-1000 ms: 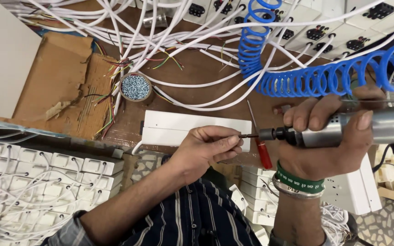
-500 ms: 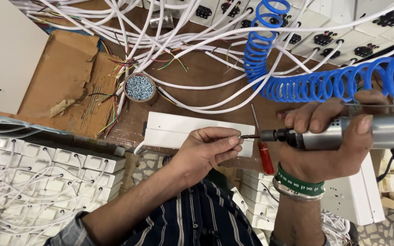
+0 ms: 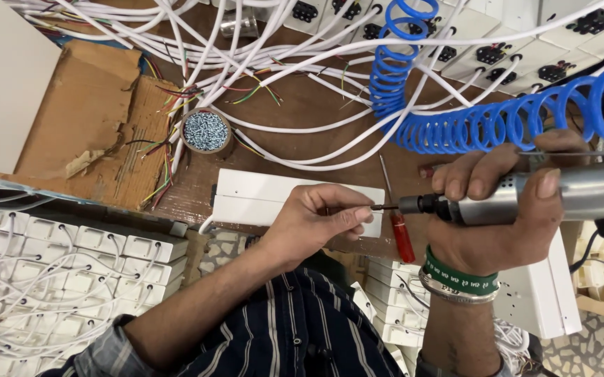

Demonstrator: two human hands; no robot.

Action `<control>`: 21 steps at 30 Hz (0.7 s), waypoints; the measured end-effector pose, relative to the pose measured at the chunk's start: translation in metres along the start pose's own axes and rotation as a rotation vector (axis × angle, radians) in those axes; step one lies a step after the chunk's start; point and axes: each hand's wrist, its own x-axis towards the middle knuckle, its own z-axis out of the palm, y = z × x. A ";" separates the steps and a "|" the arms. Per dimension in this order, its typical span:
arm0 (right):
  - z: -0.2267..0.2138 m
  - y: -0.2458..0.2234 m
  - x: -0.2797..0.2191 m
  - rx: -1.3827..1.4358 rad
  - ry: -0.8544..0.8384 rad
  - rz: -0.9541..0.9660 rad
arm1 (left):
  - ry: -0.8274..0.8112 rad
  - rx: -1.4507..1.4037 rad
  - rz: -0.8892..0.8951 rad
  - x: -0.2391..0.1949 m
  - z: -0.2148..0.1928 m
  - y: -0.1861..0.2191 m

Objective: The person picks up white rectangular electrical enclosures on a cluttered workbench, positions screws, and drives them with a pneumatic screwdriver to fasten the box halves together. They handle loose white wires, take screws from a small bowl, and place finished boxes onto a stack of completed units.

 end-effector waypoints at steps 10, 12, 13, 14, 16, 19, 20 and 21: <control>-0.020 0.040 -0.006 -0.049 -0.150 -0.071 | 0.029 1.151 0.619 0.012 0.011 0.004; -0.019 0.047 -0.015 -0.094 -0.142 -0.064 | 0.032 1.246 0.669 0.016 0.011 -0.003; -0.021 0.049 -0.018 -0.151 -0.150 -0.048 | 0.030 1.300 0.668 0.017 0.012 -0.004; -0.022 0.051 -0.021 -0.207 -0.158 -0.032 | 0.027 1.354 0.666 0.019 0.014 -0.005; -0.019 0.052 -0.024 -0.223 -0.164 -0.014 | 0.032 1.380 0.649 0.018 0.013 -0.006; -0.018 0.055 -0.024 -0.239 -0.165 0.008 | 0.037 1.401 0.635 0.019 0.013 -0.007; -0.018 0.055 -0.024 -0.234 -0.158 0.013 | 0.038 1.399 0.633 0.019 0.013 -0.007; -0.018 0.055 -0.024 -0.237 -0.160 0.014 | 0.039 1.396 0.633 0.020 0.013 -0.009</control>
